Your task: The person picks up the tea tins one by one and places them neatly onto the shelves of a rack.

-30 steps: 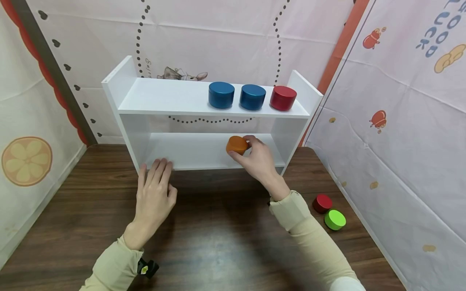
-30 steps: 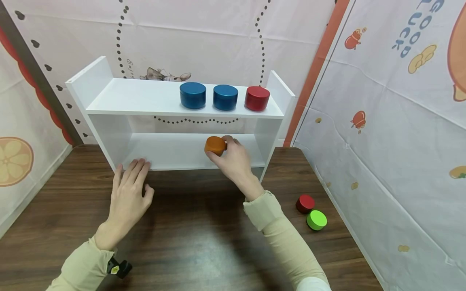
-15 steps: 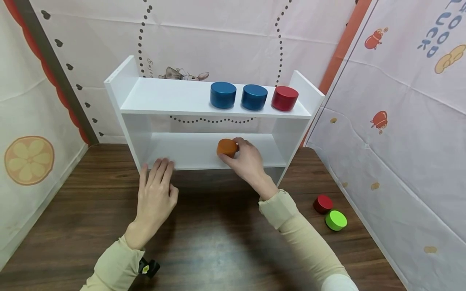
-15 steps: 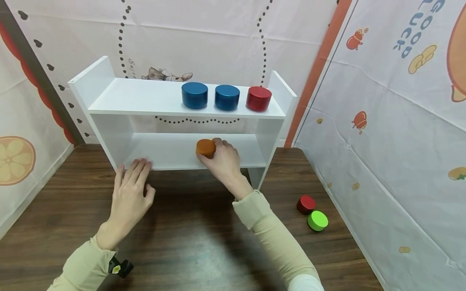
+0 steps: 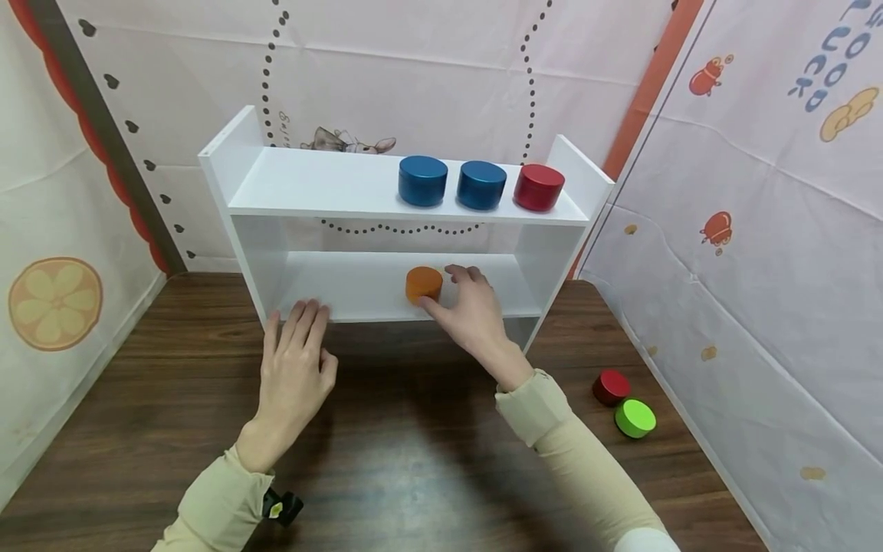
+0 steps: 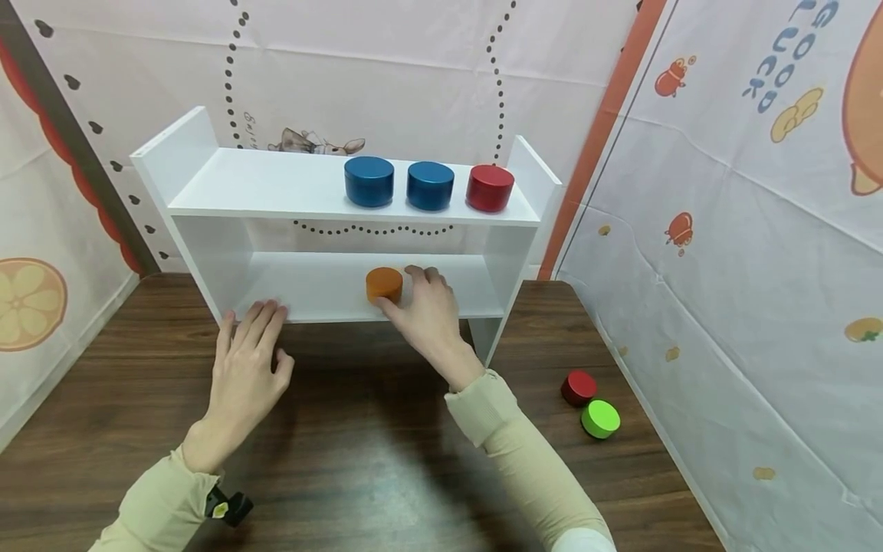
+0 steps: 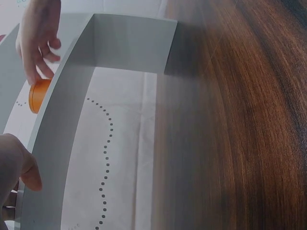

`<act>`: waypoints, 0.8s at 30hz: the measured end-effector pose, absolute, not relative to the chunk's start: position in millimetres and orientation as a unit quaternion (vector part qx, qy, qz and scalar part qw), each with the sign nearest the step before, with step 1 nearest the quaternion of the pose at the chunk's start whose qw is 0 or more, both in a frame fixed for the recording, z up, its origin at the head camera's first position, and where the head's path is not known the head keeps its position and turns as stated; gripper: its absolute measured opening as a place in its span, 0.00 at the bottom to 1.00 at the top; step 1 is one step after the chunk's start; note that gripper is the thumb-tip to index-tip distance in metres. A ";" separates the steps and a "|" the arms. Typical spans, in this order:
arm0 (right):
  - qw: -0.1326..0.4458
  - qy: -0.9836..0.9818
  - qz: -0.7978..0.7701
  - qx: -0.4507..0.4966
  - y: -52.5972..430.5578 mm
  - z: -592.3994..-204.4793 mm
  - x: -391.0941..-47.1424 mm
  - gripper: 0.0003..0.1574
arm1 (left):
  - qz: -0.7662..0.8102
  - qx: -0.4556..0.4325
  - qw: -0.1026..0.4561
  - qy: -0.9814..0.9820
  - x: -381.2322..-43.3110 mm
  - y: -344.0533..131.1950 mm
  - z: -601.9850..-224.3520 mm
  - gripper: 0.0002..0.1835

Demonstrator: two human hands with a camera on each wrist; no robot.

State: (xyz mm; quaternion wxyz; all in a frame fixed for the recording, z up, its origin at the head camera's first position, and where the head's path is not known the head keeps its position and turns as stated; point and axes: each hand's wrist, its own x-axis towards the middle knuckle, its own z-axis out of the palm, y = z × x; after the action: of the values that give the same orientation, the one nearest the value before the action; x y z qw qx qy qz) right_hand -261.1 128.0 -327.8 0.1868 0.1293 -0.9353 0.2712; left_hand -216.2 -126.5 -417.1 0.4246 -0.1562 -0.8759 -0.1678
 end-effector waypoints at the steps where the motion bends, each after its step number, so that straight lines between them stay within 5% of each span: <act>1: 0.201 -0.929 0.281 0.130 132.4 -328.4 -257.7 0.36 | -0.168 -0.156 0.424 -0.876 -216.3 -126.4 -417.0 0.28; 13: 0.382 -0.865 0.296 0.133 228.2 -361.2 -219.2 0.12 | -0.175 -0.159 0.419 -0.877 -217.3 -122.8 -417.6 0.29; 19: 0.391 -0.884 0.251 0.048 279.7 -380.6 -208.6 0.16 | -0.179 -0.156 0.423 -0.874 -216.5 -124.8 -417.8 0.29; 24: 0.338 -0.923 0.185 -0.003 320.9 -397.7 -200.4 0.32 | -0.179 -0.154 0.425 -0.874 -215.5 -125.9 -418.3 0.29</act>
State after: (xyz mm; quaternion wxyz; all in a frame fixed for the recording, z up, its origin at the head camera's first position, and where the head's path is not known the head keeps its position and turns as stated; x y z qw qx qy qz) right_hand -200.4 320.9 -397.7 0.3383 -0.0028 -0.9228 0.1845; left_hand -215.5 -125.9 -418.3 0.4249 -0.1542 -0.8738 -0.1794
